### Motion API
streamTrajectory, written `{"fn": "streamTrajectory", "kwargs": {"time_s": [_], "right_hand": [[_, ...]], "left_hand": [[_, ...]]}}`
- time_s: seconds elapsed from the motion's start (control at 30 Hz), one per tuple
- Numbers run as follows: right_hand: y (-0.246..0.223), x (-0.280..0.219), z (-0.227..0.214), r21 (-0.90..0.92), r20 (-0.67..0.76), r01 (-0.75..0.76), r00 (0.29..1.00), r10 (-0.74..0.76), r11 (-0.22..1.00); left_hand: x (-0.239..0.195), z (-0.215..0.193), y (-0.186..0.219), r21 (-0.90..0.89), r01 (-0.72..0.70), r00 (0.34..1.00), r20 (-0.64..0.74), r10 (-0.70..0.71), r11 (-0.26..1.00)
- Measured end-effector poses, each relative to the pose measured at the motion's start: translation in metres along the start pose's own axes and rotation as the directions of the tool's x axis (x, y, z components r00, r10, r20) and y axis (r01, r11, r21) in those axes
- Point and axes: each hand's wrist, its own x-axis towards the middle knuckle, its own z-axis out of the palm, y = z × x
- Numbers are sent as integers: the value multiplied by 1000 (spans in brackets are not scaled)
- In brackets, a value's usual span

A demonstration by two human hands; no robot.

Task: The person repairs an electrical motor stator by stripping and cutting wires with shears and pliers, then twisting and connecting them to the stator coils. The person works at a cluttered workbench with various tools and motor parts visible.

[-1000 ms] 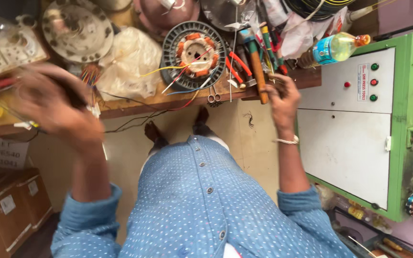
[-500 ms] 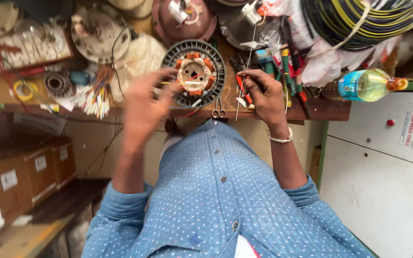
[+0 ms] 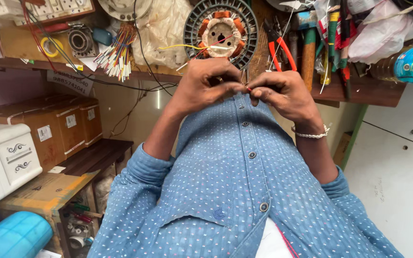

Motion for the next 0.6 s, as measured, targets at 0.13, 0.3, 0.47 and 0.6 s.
{"fn": "streamTrajectory", "kwargs": {"time_s": [0.13, 0.3, 0.47, 0.6], "right_hand": [[-7, -3, 20, -534, -132, 245, 921, -366, 809], [-4, 1, 51, -770, -178, 232, 816, -549, 595], [-1, 3, 65, -794, -233, 198, 775, -588, 575], [-2, 1, 63, -625, -449, 73, 780, -435, 777]], "left_hand": [[-18, 12, -4, 167, -43, 976, -204, 77, 985], [-35, 29, -31, -328, 348, 906, -123, -405, 878], [-39, 23, -54, -713, 441, 802, 39, -597, 546], [-45, -6, -49, -578, 248, 760, -382, -526, 778]]}}
